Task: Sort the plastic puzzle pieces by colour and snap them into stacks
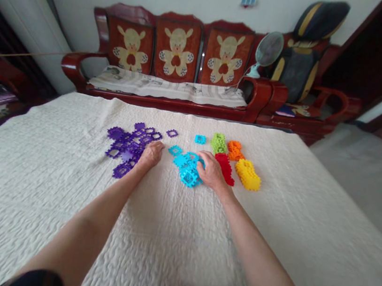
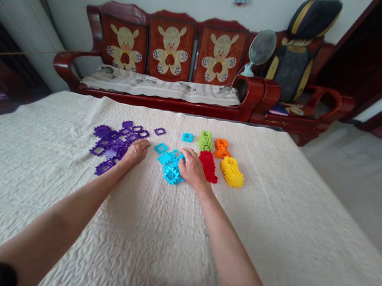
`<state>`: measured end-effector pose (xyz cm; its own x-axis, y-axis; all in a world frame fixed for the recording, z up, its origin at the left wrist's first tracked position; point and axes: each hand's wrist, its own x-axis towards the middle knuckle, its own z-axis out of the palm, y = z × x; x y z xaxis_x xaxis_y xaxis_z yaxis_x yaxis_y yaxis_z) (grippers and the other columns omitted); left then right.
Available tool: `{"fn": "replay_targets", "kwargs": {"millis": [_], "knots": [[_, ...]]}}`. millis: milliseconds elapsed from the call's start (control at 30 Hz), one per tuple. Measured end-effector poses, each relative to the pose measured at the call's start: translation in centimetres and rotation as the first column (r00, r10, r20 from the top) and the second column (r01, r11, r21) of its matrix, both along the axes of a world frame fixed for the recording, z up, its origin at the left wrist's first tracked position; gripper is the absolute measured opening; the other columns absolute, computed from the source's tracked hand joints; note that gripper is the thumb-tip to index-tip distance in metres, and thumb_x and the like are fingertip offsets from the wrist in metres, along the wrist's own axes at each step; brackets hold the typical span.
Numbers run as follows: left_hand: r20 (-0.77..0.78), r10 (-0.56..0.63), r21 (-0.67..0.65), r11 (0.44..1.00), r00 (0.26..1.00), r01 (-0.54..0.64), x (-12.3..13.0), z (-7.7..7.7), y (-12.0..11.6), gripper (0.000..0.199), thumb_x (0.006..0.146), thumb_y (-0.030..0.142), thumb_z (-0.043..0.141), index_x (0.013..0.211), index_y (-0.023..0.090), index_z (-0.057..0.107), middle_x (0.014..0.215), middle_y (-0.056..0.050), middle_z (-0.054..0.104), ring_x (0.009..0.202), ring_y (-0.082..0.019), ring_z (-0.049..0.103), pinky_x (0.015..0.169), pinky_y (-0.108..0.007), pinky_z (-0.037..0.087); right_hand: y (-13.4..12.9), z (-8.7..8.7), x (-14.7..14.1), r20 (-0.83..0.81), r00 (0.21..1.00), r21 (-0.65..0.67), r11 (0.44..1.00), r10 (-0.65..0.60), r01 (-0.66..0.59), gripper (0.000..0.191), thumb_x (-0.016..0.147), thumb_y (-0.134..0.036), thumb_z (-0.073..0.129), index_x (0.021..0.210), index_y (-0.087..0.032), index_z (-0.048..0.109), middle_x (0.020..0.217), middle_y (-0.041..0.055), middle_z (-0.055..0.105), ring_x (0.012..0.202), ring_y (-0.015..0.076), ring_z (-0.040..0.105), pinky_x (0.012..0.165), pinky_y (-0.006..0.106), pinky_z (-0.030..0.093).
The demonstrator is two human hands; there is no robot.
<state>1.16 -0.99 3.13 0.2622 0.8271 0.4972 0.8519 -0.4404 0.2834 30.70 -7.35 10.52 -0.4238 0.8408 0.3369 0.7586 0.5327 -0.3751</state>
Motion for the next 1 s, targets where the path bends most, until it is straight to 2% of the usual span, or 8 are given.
{"fn": "replay_targets", "kwargs": {"millis": [100, 200, 333, 433, 567, 767, 1000], "knots": [[-0.068, -0.018, -0.072, 0.997, 0.998, 0.013, -0.1, 1.1, -1.2, 0.031, 0.088, 0.013, 0.041, 0.104, 0.014, 0.068, 0.1, -0.013, 0.07, 0.099, -0.022, 0.064, 0.097, -0.038, 0.052, -2.4, -1.4, -0.6, -0.045, 0.999, 0.05, 0.999, -0.012, 0.014, 0.047, 0.094, -0.028, 0.046, 0.137, -0.013, 0.052, 0.14, 0.0169, 0.055, 0.135, 0.0262, 0.045, 0.115, 0.042, 0.036], [-0.102, -0.093, -0.116, 0.99, 0.99, 0.081, -0.4, 1.5, -3.1, 0.032, 0.088, 0.012, 0.041, 0.107, 0.017, 0.066, 0.1, -0.011, 0.069, 0.099, -0.021, 0.064, 0.096, -0.037, 0.053, -3.4, -3.3, -1.2, -0.113, 0.993, 0.108, 0.993, -0.025, 0.038, 0.049, 0.089, -0.034, 0.054, 0.133, -0.011, 0.055, 0.139, 0.0196, 0.055, 0.134, 0.031, 0.045, 0.114, 0.048, 0.038], [-0.074, -0.139, -0.075, 0.988, 0.987, 0.134, -1.0, 1.0, -6.2, 0.029, 0.093, 0.017, 0.04, 0.107, 0.017, 0.066, 0.105, -0.012, 0.069, 0.103, -0.022, 0.064, 0.098, -0.04, 0.054, -3.6, -5.9, -1.7, -0.203, 0.978, 0.145, 0.986, -0.055, 0.086, 0.046, 0.087, -0.032, 0.056, 0.128, -0.011, 0.058, 0.137, 0.0213, 0.055, 0.13, 0.0331, 0.048, 0.11, 0.051, 0.042], [-0.055, -0.127, -0.021, 0.992, 0.99, 0.126, -1.4, 0.3, -8.0, 0.03, 0.095, 0.022, 0.04, 0.109, 0.017, 0.066, 0.115, -0.014, 0.067, 0.112, -0.024, 0.062, 0.103, -0.043, 0.052, -3.6, -7.1, -1.8, -0.239, 0.969, 0.163, 0.981, -0.062, 0.103, 0.044, 0.089, -0.03, 0.054, 0.129, -0.013, 0.057, 0.139, 0.02, 0.054, 0.13, 0.0326, 0.049, 0.109, 0.051, 0.043], [-0.057, -0.073, -0.004, 0.997, 0.996, 0.073, -1.8, -0.1, -8.9, 0.032, 0.094, 0.023, 0.041, 0.112, 0.018, 0.067, 0.118, -0.013, 0.068, 0.116, -0.024, 0.061, 0.107, -0.044, 0.05, -3.5, -7.4, -1.8, -0.263, 0.963, 0.171, 0.979, -0.059, 0.107, 0.043, 0.089, -0.03, 0.055, 0.129, -0.015, 0.057, 0.138, 0.0182, 0.055, 0.129, 0.0319, 0.05, 0.109, 0.051, 0.042], [-0.083, 0.044, -0.036, 0.998, 0.996, -0.047, -2.8, 0.5, -8.7, 0.03, 0.094, 0.027, 0.042, 0.107, 0.018, 0.068, 0.116, -0.013, 0.068, 0.113, -0.025, 0.062, 0.104, -0.042, 0.048, -3.6, -7.3, -1.7, -0.284, 0.958, 0.178, 0.98, -0.035, 0.089, 0.042, 0.089, -0.03, 0.056, 0.127, -0.014, 0.058, 0.137, 0.0182, 0.056, 0.13, 0.0308, 0.049, 0.111, 0.049, 0.041], [-0.025, 0.063, 0.003, 0.998, 0.998, -0.062, -3.5, 0.2, -8.4, 0.031, 0.093, 0.024, 0.041, 0.104, 0.017, 0.068, 0.114, -0.013, 0.069, 0.106, -0.024, 0.065, 0.101, -0.04, 0.05, -3.6, -7.3, -1.7, -0.282, 0.959, 0.175, 0.98, -0.04, 0.092, 0.041, 0.089, -0.031, 0.056, 0.127, -0.016, 0.059, 0.137, 0.0172, 0.056, 0.129, 0.0299, 0.05, 0.112, 0.048, 0.041]]}}
